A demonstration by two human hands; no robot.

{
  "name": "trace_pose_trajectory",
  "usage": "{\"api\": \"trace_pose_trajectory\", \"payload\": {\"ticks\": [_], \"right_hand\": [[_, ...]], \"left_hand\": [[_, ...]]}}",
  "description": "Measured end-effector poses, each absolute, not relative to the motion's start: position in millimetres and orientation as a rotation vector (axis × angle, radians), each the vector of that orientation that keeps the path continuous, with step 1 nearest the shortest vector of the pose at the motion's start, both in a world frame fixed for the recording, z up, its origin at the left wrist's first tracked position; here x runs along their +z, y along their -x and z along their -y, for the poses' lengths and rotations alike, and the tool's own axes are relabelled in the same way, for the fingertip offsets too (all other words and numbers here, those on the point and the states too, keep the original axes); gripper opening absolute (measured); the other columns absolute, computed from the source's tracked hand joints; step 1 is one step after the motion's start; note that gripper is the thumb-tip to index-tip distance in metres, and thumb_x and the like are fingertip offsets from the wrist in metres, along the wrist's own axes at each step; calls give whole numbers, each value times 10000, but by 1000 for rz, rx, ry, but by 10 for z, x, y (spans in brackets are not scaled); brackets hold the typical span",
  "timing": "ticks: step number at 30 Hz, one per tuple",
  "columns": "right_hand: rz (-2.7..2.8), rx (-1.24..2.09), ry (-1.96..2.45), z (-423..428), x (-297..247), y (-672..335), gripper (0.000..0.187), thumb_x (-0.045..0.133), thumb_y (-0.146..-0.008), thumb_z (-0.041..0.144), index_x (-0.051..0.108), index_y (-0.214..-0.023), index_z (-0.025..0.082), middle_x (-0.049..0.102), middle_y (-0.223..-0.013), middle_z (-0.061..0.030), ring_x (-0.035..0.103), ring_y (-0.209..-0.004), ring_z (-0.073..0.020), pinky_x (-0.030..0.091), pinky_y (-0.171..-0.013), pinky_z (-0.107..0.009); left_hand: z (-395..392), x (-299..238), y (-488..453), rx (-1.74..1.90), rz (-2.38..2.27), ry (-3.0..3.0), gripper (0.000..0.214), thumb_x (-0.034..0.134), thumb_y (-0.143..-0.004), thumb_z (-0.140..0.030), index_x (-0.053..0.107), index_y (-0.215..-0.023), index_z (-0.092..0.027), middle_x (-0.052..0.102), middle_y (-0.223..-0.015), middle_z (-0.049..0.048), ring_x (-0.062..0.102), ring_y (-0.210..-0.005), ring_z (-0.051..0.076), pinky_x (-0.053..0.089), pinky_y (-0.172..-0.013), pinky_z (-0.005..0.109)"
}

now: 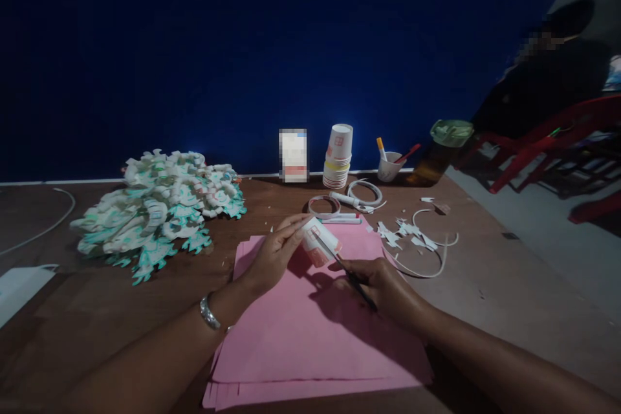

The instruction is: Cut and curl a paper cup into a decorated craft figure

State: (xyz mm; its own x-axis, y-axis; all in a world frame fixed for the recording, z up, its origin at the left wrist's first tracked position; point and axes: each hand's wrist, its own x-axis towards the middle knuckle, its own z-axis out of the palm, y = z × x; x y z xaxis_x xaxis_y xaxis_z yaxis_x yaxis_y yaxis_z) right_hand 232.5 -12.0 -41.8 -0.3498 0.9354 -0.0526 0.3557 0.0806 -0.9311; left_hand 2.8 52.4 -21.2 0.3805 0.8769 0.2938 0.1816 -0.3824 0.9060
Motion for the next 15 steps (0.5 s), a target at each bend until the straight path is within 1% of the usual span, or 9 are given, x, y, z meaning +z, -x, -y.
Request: {"api": "trace_pose_trajectory", "payload": {"ticks": [6, 11, 15], "right_hand": [[1728, 1343, 1238, 116, -398, -2299, 477, 659, -878, 443, 715, -1210, 106, 488, -567, 37, 384, -494, -88, 345, -471, -207], [1739, 1352, 1229, 112, -425, -2310, 411, 647, -897, 391, 720, -1203, 128, 492, -580, 36, 385, -505, -87, 341, -475, -204], [1756, 1322, 1262, 133, -389, -2311, 409, 630, -900, 391, 722, -1201, 128, 486, -568, 36, 384, -487, -87, 340, -467, -207]], "left_hand": [[-501, -204, -44, 1042, -914, -1806, 344, 468, -1013, -369, 670, -1273, -268, 572, -1392, 58, 491, -1339, 227, 323, -1182, 396], [-486, -195, -51, 1022, -919, -1813, 338, 471, -1010, -361, 678, -1262, -271, 585, -1374, 58, 500, -1327, 232, 336, -1172, 398], [-494, -201, -48, 1026, -906, -1820, 328, 474, -1008, -357, 682, -1252, -290, 589, -1367, 53, 503, -1323, 235, 337, -1171, 410]]}}
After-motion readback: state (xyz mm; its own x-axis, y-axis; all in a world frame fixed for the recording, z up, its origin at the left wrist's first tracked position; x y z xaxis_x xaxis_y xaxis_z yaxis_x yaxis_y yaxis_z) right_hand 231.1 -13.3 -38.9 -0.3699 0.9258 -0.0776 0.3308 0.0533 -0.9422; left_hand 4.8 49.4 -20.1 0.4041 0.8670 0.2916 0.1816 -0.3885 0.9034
